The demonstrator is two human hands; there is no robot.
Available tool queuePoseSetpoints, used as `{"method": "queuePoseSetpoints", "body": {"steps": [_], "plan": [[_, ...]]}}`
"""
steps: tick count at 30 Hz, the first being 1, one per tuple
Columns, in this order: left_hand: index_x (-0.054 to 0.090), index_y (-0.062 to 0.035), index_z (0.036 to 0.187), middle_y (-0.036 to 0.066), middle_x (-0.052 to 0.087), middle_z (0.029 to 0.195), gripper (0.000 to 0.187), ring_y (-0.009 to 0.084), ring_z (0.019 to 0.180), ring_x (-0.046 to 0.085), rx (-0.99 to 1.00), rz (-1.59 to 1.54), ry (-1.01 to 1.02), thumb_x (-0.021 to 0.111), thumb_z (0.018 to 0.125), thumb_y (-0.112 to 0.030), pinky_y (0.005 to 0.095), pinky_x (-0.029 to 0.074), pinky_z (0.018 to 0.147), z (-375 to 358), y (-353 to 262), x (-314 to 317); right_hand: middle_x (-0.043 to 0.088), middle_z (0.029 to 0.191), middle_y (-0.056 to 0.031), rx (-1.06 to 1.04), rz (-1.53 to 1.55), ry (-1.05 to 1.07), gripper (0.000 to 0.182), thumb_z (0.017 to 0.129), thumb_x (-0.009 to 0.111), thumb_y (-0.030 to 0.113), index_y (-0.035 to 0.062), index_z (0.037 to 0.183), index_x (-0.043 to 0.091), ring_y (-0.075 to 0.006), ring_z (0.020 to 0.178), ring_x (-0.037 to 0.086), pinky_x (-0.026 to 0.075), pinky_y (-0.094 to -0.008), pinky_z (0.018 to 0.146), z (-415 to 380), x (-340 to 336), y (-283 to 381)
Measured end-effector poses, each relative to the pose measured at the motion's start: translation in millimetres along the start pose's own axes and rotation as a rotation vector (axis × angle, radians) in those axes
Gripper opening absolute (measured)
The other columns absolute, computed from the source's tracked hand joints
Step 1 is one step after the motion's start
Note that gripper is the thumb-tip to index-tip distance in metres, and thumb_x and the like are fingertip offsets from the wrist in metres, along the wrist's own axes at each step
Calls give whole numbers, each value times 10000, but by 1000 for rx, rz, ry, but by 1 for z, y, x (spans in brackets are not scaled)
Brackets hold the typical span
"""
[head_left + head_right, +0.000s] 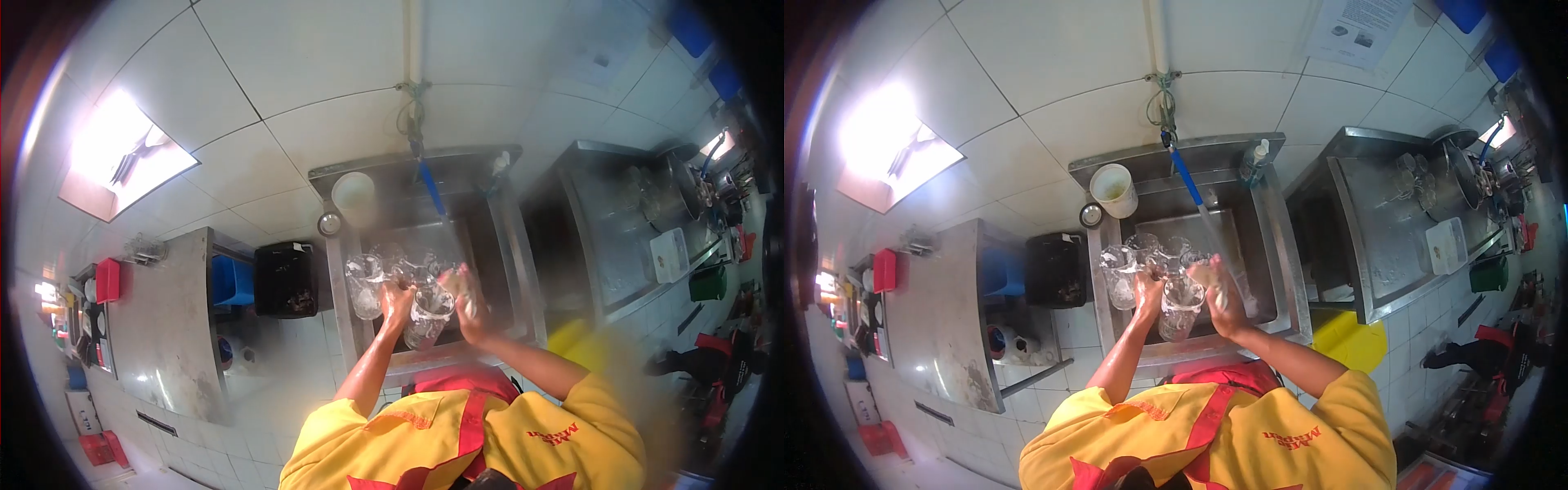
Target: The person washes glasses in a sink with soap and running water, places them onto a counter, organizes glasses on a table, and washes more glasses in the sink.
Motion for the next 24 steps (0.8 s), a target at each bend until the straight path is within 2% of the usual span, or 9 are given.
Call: {"method": "queuePoseSetpoints", "body": {"steps": [2,3,4,6,10,13,18,21,24], "plan": [[618,24,737,169,620,684,199,266,636,605,33,-8,20,657,633,-141,377,453,606,-4,-8,-4,453,1246,-147,160,122,-79,398,873,435,209,39,1233,426,-234,1194,393,265,-345,1004,-8,9,-46],[611,23,722,161,614,669,192,249,616,591,62,-64,35,659,628,-137,374,448,597,-9,-18,-6,472,1223,-111,481,683,-252,386,853,445,125,58,1233,436,-162,1135,436,322,-295,953,-10,20,-84],[604,22,707,152,607,654,185,232,596,578,88,-119,53,661,623,-133,372,443,588,-13,-24,-7,475,1220,-79,1085,711,-108,381,859,403,83,79,1238,442,-116,1062,481,387,-248,881,-46,38,-126],[589,25,694,142,593,633,198,213,575,552,115,-156,105,675,598,-126,367,434,575,-17,-27,-3,490,1200,-80,883,1082,-108,376,893,336,139,107,1258,422,-123,990,530,445,-258,809,-20,55,-123],[589,11,740,134,590,649,306,234,606,572,332,-70,361,710,533,-180,347,442,586,-50,-73,10,485,1204,-78,1040,1345,150,385,925,345,251,111,1283,368,-183,1009,533,487,-358,792,0,77,-148],[565,10,767,119,574,657,293,214,611,560,376,-31,506,690,562,-158,348,429,579,-66,-85,21,489,1201,-71,891,1243,253,368,927,365,262,100,1255,398,-165,1007,528,483,-358,802,54,54,-93],[562,-18,737,131,578,658,291,249,617,576,457,111,785,720,560,-186,362,429,575,-90,-79,56,630,891,-31,534,506,725,288,889,475,289,50,971,612,-127,838,577,454,-259,740,92,80,-53],[556,-17,735,140,561,637,299,289,616,563,571,63,744,723,554,-187,376,425,581,-93,-74,65,644,801,-43,166,507,616,265,834,562,288,35,861,637,-122,759,587,446,-250,708,104,93,-15],[563,-17,754,144,567,650,310,303,629,565,572,90,722,719,554,-194,377,432,592,-95,-70,60,651,812,-54,189,275,780,252,793,610,278,34,853,631,-112,743,587,457,-271,694,108,93,25]]}}
Point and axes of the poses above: each hand's wrist, its own z-axis towards the middle knuckle, its own x-axis out of the palm, y = z × x, the point moved 10 cm from there along z, towards the middle knuckle
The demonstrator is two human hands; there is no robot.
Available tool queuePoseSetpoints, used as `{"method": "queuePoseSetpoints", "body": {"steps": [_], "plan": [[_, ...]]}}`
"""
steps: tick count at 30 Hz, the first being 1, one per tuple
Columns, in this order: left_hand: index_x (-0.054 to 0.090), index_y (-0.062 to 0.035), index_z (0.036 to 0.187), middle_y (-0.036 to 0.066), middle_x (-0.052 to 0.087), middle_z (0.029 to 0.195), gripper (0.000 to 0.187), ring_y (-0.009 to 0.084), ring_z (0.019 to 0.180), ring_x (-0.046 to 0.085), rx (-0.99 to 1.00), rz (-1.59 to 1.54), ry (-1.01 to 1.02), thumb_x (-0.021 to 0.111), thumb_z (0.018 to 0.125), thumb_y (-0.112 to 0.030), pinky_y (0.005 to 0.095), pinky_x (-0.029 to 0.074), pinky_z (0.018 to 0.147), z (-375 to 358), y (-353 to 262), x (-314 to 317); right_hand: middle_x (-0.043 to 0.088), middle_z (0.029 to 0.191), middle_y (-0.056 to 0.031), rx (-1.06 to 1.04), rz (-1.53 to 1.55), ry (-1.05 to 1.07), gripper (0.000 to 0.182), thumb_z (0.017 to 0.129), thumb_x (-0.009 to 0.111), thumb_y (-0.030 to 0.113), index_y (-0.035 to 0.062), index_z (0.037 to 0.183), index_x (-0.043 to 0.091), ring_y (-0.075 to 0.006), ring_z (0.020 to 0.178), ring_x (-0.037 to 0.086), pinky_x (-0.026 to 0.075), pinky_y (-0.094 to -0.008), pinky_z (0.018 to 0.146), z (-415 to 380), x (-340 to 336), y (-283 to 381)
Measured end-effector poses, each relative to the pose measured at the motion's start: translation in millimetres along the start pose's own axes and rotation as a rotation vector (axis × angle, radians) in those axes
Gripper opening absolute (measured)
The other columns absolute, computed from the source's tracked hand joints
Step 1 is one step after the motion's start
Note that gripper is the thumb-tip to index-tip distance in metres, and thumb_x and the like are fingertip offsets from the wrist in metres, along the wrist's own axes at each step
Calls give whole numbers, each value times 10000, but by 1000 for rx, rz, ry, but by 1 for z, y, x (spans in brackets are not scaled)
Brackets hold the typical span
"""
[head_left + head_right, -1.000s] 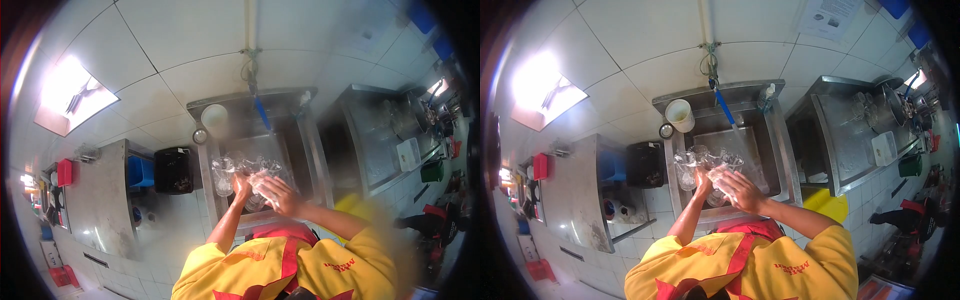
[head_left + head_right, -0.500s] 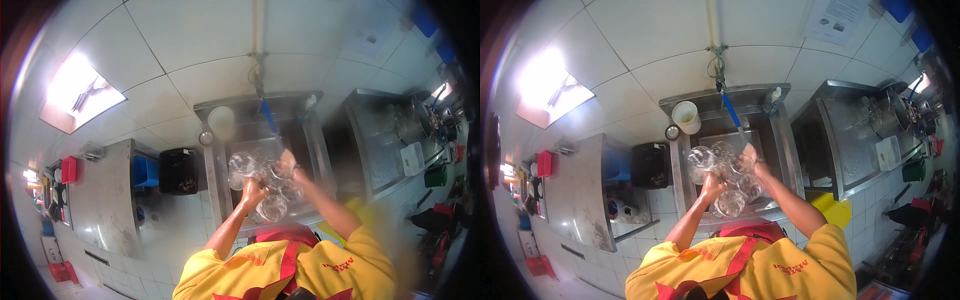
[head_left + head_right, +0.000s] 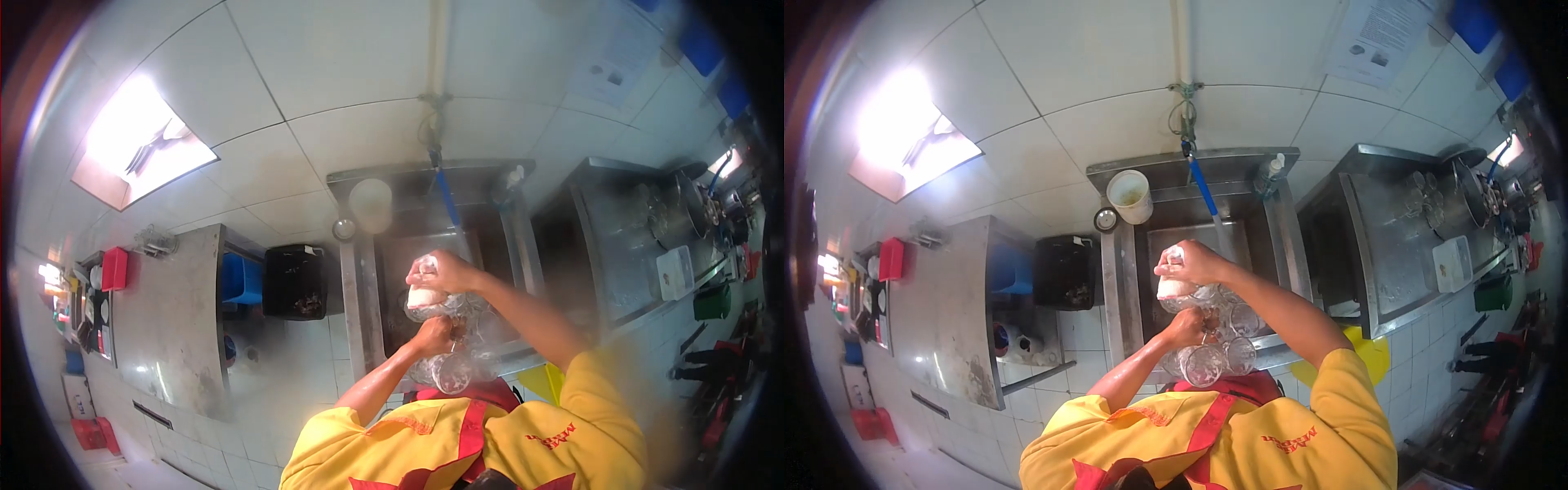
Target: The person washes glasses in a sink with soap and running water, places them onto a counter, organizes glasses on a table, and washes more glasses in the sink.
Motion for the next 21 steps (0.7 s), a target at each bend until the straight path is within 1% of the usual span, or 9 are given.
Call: {"method": "queuePoseSetpoints", "body": {"steps": [2,4,6,8,10,14,18,19,21], "plan": [[573,-20,781,148,585,681,324,310,647,574,-50,-19,-30,713,559,-211,378,442,603,-5,7,-6,655,810,-53,-38,54,-51,208,788,621,233,28,825,622,-107,732,586,463,-276,667,18,-5,6],[576,-19,779,150,589,684,325,309,648,577,-103,-15,-41,711,559,-216,378,443,604,-12,12,-12,645,788,-49,-55,161,-392,165,785,625,191,29,810,611,-98,724,576,463,-275,653,37,-48,13],[580,-19,778,153,592,687,325,308,648,581,-153,0,-47,708,559,-222,377,445,606,-20,19,-18,629,772,-47,-55,385,-565,130,777,634,153,31,803,597,-89,717,563,461,-272,653,71,-71,1],[589,-49,786,160,587,692,315,341,681,577,-166,1,-78,694,573,-255,396,444,601,-26,24,-24,618,847,-81,43,218,-672,330,746,675,250,-1,937,579,-124,743,572,461,-262,658,89,-90,19],[596,-47,807,161,593,705,323,336,685,582,-182,13,-87,688,580,-257,395,446,606,-31,27,-31,612,947,-113,30,140,-699,540,737,679,322,-54,1084,505,-156,794,589,464,-271,687,112,-95,26],[585,-31,787,153,588,684,317,296,642,577,-235,-37,-156,690,582,-249,380,443,596,-39,39,-46,596,1030,-135,137,198,-589,662,740,669,355,-95,1161,426,-173,838,595,462,-286,722,144,-78,-21],[558,-21,728,135,553,622,302,252,562,534,-232,-91,-227,695,589,-252,359,424,561,-42,44,-53,615,948,-110,141,224,-515,534,782,619,349,-52,1112,493,-174,794,597,462,-271,715,125,-62,-63],[595,-36,821,157,609,731,345,310,703,601,-344,-32,-93,684,573,-259,382,454,626,-40,54,-46,620,896,-91,195,254,-439,474,803,597,338,-38,1080,519,-165,753,595,462,-265,695,114,-51,-79],[594,-38,814,152,609,726,346,308,700,602,-358,-46,-91,689,568,-262,380,455,624,-42,56,-47,604,792,-48,207,335,-314,329,836,556,305,5,971,566,-125,664,565,455,-247,612,97,-32,-108]]}}
Point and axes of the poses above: each hand's wrist, its own z-axis towards the middle knuckle, its own x-axis out of the palm, y = z × x, the point moved 10 cm from there along z, towards the middle knuckle
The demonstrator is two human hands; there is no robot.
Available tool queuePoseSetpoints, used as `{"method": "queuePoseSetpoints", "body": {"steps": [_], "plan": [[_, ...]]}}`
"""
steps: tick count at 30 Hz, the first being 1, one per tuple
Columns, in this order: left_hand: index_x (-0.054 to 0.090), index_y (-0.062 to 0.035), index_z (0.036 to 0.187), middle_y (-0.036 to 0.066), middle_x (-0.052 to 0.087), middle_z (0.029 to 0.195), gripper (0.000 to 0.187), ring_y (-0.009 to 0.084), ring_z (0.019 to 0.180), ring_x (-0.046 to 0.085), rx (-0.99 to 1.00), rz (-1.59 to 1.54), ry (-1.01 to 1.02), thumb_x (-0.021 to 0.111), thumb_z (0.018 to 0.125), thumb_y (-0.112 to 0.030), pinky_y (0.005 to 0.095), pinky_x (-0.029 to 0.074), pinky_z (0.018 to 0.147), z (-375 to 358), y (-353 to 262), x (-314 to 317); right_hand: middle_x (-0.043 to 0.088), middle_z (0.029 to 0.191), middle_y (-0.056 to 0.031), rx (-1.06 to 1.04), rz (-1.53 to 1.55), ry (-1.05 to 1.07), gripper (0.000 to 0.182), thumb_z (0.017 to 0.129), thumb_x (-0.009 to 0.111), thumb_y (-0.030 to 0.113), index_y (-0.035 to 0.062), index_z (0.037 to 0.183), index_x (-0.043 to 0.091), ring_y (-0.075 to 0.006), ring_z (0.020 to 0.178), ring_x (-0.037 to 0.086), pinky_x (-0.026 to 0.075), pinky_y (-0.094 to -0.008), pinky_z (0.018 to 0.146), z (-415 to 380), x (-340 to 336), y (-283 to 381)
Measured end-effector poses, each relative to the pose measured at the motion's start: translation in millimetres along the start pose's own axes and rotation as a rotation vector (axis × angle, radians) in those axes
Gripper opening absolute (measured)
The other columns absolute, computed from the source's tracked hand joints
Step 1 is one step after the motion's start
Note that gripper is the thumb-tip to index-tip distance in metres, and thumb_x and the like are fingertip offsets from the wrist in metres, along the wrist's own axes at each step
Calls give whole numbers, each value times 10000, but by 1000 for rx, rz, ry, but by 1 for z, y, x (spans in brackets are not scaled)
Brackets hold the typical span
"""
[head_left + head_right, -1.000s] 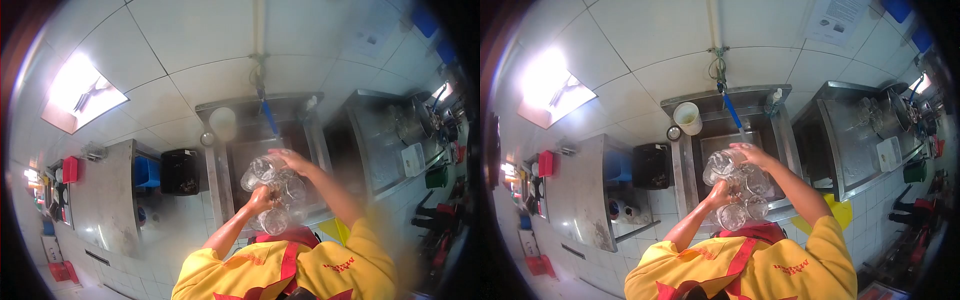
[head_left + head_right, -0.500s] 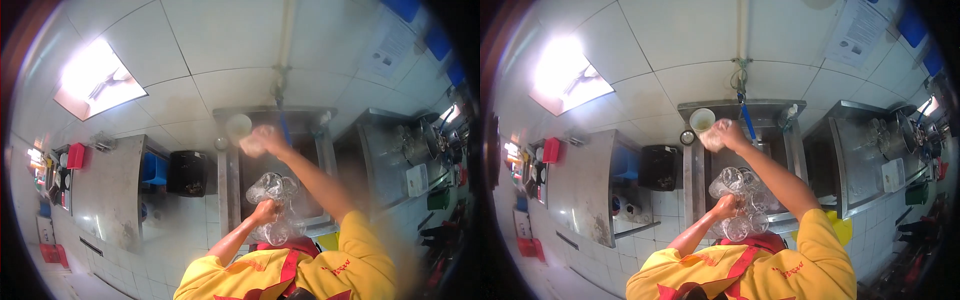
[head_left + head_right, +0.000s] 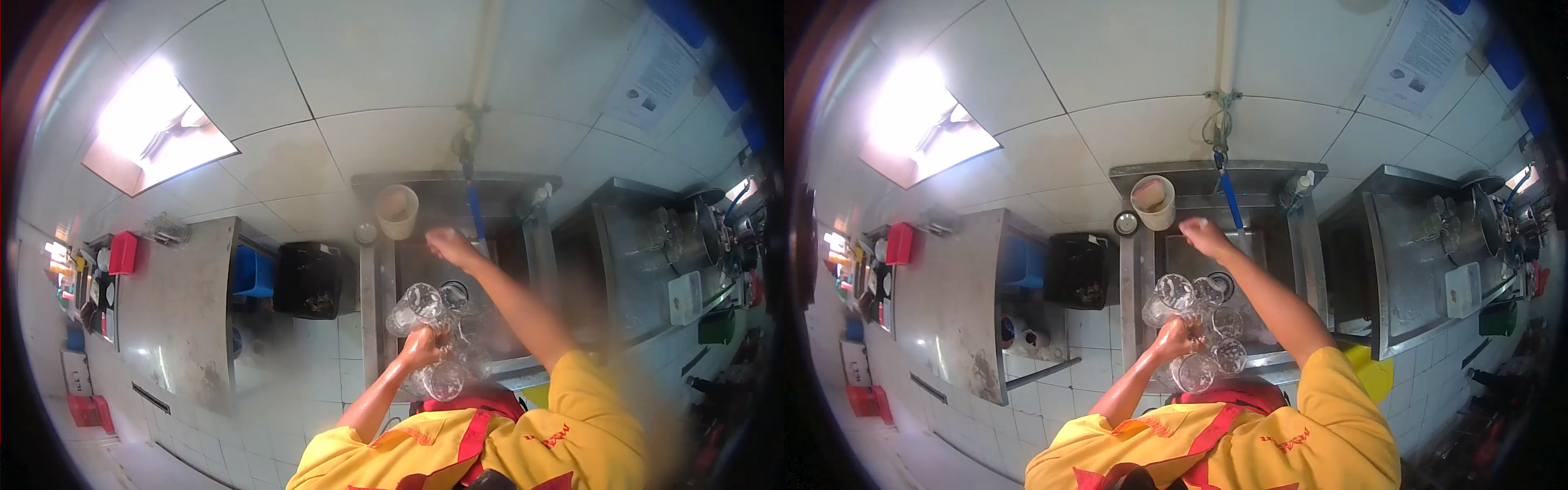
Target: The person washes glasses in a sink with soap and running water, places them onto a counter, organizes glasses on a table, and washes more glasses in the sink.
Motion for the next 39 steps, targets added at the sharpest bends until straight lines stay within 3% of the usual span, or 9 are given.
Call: {"method": "queuePoseSetpoints", "body": {"steps": [9,12,18,22,25,27,31,33,39], "plan": [[593,-21,791,136,612,710,348,275,682,609,-23,-38,-38,704,565,-262,366,464,638,4,-6,-11,569,705,-60,776,369,-143,145,836,507,194,61,834,565,-178,645,581,507,-274,546,-97,-51,-305],[596,-21,796,131,612,708,363,272,681,609,-54,18,-16,712,565,-276,366,463,637,10,-4,-8,560,794,-148,981,1069,-552,155,821,467,90,20,942,535,-265,664,583,538,-377,601,-100,-58,-402],[603,-26,791,128,619,719,348,260,684,608,-68,-19,-75,719,571,-270,358,460,632,18,4,-6,583,893,-159,841,1612,-1208,206,818,482,74,43,1012,544,-306,752,597,528,-458,628,-113,-76,-341],[569,-7,725,104,570,666,260,181,621,532,-116,-163,-79,687,598,-200,318,422,584,28,15,5,601,896,-152,760,1302,-923,242,754,550,153,62,975,580,-277,766,603,504,-408,678,-90,-90,-338],[555,6,707,92,553,647,225,160,611,499,-78,-123,-224,675,612,-159,322,412,575,39,17,1,615,899,-147,673,-278,-394,279,705,601,213,75,948,607,-256,778,608,486,-371,715,-66,-121,-316],[599,15,794,156,625,734,296,245,681,598,-171,-124,-359,697,608,-193,363,452,635,46,43,0,624,900,-144,581,-740,-253,307,673,635,253,84,929,625,-241,785,611,475,-346,739,-59,-117,-296],[602,20,831,162,625,734,292,258,673,595,-335,-114,-495,680,640,-187,370,453,638,69,53,-1,626,813,-135,411,-427,-458,293,666,632,232,64,907,616,-251,735,610,483,-363,652,-85,-124,-257],[616,22,827,177,630,745,296,267,685,605,-325,-169,-580,683,645,-201,366,455,633,83,46,2,604,744,-111,603,772,-780,197,719,584,167,46,874,597,-222,648,596,478,-340,546,-119,-113,-297],[646,14,818,185,640,754,258,280,719,626,-459,-72,-718,635,657,-187,373,465,650,149,74,13,584,757,-65,435,323,-886,158,843,441,71,76,944,563,-136,640,576,463,-254,519,-112,-178,-301]]}}
Point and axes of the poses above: each hand's wrist, its own z-axis towards the middle knuckle, its own x-axis out of the palm, y = z × x, the point moved 10 cm from there along z, towards the middle knuckle
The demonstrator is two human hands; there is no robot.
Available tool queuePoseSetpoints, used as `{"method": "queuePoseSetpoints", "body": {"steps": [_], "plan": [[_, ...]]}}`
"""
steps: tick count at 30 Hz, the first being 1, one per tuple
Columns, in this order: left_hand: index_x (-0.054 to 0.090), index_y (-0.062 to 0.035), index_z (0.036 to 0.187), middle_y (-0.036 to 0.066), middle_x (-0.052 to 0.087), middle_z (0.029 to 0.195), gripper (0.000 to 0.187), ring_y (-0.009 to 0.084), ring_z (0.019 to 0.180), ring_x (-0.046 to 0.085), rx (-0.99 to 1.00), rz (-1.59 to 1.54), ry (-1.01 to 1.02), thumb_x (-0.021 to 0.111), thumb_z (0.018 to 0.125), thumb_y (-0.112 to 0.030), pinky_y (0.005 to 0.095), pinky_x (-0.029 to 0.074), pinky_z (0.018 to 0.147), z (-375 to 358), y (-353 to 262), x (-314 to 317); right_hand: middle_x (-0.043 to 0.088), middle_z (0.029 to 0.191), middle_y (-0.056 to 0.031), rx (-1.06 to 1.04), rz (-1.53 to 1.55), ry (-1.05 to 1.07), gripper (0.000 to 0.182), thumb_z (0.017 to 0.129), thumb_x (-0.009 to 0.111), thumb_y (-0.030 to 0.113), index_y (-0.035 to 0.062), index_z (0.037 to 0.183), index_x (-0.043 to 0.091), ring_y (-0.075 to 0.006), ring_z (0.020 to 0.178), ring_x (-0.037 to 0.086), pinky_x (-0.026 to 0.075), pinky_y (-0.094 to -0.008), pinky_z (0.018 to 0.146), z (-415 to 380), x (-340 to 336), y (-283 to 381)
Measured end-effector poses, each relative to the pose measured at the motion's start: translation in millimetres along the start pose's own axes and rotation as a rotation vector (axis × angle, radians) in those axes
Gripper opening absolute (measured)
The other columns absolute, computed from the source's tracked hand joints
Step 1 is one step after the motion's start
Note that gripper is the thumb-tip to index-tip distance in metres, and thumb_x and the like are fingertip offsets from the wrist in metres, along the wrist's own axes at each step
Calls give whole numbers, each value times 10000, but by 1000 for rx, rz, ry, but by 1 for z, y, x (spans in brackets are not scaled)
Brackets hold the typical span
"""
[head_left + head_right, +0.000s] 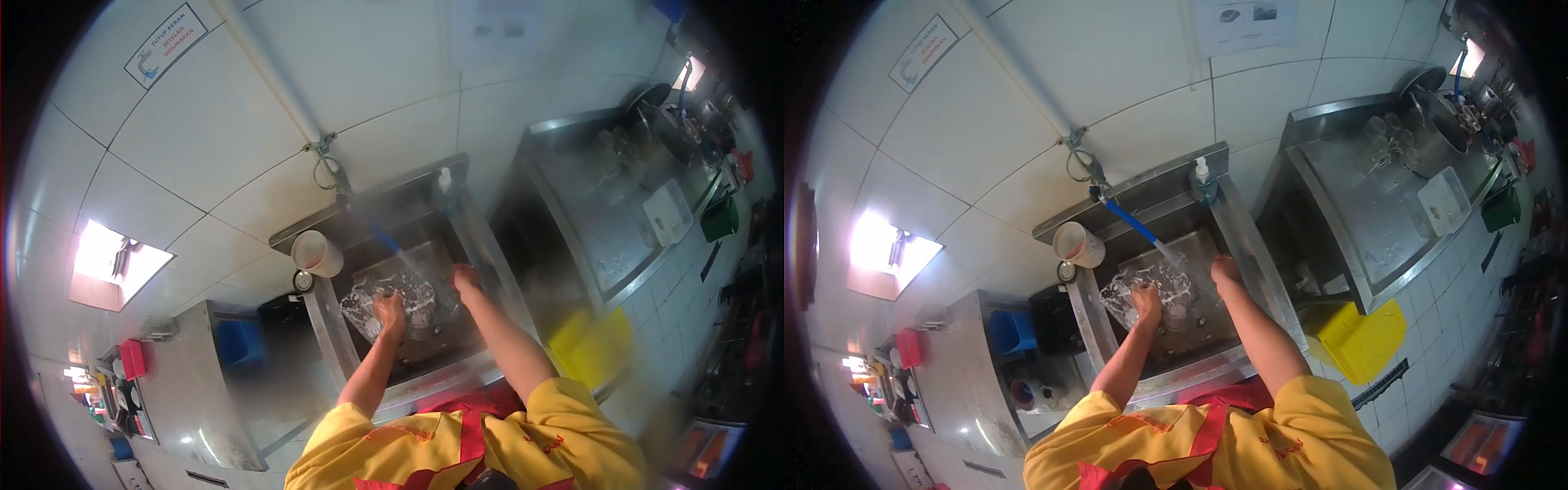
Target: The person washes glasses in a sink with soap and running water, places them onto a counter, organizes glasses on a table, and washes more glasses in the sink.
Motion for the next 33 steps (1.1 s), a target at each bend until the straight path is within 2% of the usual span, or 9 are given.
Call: {"method": "queuePoseSetpoints", "body": {"steps": [1,3,5,12,16,19,21,25,33], "plan": [[646,15,822,182,640,750,242,282,719,627,-1,-36,39,602,666,-165,377,466,660,4,-8,10,584,757,-65,-11,-4,-7,158,843,441,71,76,944,563,-136,640,576,463,-254,519,-15,-19,19],[642,19,847,190,640,800,248,274,753,628,-24,-26,103,532,671,-117,380,468,682,10,-12,29,588,847,-47,-39,225,418,179,885,476,172,76,1019,545,-128,747,581,479,-248,632,-98,-30,86],[629,23,872,181,636,841,250,261,773,622,-124,-106,69,544,685,-121,373,469,681,31,12,57,577,907,-33,-73,221,585,273,893,494,262,59,1072,526,-120,822,569,470,-253,724,-135,-61,105],[571,10,947,100,590,927,223,218,778,573,-540,-959,119,587,757,-106,377,472,669,51,55,125,581,924,-45,-38,268,423,272,881,523,227,38,1077,522,-115,839,567,452,-235,741,-201,-226,64],[579,-9,892,96,590,893,170,221,772,568,-398,-974,41,523,789,-133,376,471,673,103,109,164,584,916,-67,72,270,210,286,853,546,266,48,1038,533,-148,816,579,460,-258,717,-230,-305,8],[592,-63,875,69,595,882,212,209,796,574,138,212,192,446,816,-205,366,468,686,136,107,177,571,912,-72,165,250,-42,326,816,566,321,62,1009,526,-177,798,581,454,-282,691,-245,-362,-46],[596,-74,893,68,597,906,217,209,824,574,242,643,272,454,814,-218,357,468,697,117,83,169,562,897,-75,261,191,-189,379,787,575,338,57,1032,506,-176,790,572,446,-293,692,-256,-402,-96],[605,-97,929,66,600,955,232,210,879,575,304,864,332,471,808,-243,339,470,719,102,61,157,555,785,-73,453,187,-349,250,787,544,273,70,925,494,-162,592,547,420,-287,489,-277,-465,-221],[623,-141,990,62,606,1043,266,213,979,575,361,960,327,506,796,-279,305,472,762,95,56,152,528,631,-48,595,49,-236,171,815,496,238,70,843,506,-156,531,534,398,-289,442,-320,-464,-285]]}}
Point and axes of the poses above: each hand's wrist, its own z-axis towards the middle knuckle, its own x-axis out of the palm, y = z × x, the point moved 10 cm from there along z, towards the middle knuckle
